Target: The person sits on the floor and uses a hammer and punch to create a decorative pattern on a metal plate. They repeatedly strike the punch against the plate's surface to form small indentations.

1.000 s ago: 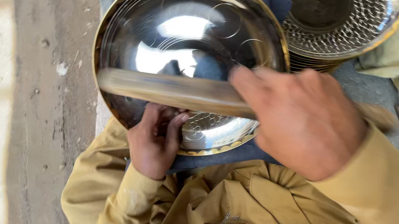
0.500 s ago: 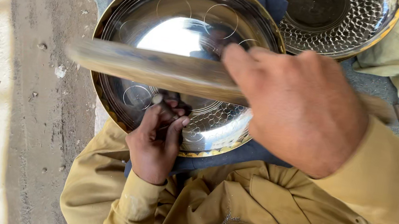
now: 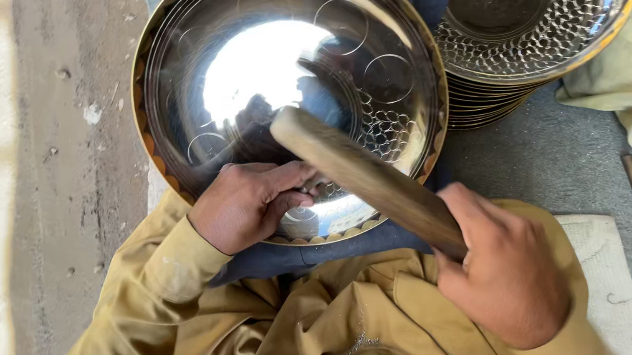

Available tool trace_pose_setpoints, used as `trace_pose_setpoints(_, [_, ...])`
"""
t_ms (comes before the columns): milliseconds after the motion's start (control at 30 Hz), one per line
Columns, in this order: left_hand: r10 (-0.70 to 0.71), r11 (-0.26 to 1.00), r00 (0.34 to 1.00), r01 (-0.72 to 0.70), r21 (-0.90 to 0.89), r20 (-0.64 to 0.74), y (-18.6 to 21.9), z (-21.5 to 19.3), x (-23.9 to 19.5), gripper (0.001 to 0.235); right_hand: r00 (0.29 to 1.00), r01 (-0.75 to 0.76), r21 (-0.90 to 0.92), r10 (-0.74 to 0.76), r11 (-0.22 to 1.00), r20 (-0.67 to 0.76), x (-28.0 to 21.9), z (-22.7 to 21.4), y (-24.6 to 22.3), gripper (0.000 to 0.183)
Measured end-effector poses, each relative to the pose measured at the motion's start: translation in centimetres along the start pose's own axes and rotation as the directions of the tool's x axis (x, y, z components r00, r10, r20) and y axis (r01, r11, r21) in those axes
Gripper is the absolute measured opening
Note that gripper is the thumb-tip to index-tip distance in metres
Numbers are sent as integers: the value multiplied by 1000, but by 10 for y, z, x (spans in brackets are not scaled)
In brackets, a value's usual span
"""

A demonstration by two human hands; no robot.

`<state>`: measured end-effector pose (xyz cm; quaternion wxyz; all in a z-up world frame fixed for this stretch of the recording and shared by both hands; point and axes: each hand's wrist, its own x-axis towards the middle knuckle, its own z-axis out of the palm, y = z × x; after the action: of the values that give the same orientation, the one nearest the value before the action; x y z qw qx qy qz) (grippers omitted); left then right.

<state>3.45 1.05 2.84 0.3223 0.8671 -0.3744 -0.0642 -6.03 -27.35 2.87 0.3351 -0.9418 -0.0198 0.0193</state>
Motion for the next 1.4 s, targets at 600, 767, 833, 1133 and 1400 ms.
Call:
trace_pose_setpoints(600, [-199,963,884,96,-252,-422,2,31,-28,43,973,-57,135,86,989,-216,-2,11,10,38])
trace_pose_setpoints(767, [-230,968,896,170,-185,-381,3,26,-26,36,949,245,-14,-243,969,-200,38,-33,-23,38])
trace_pose_setpoints(833, [-220,971,885,161,-175,-410,7,27,-28,34,959,283,-208,-273,936,77,54,-44,-35,41])
trace_pose_setpoints(1133, [-396,918,676,316,-241,-622,24,55,-31,34,865,501,-377,-455,779,210,91,-51,-104,31])
trace_pose_setpoints(1400, [-463,878,519,382,-289,-719,22,73,-39,31,799,591,-565,-516,576,310,97,-48,-119,30])
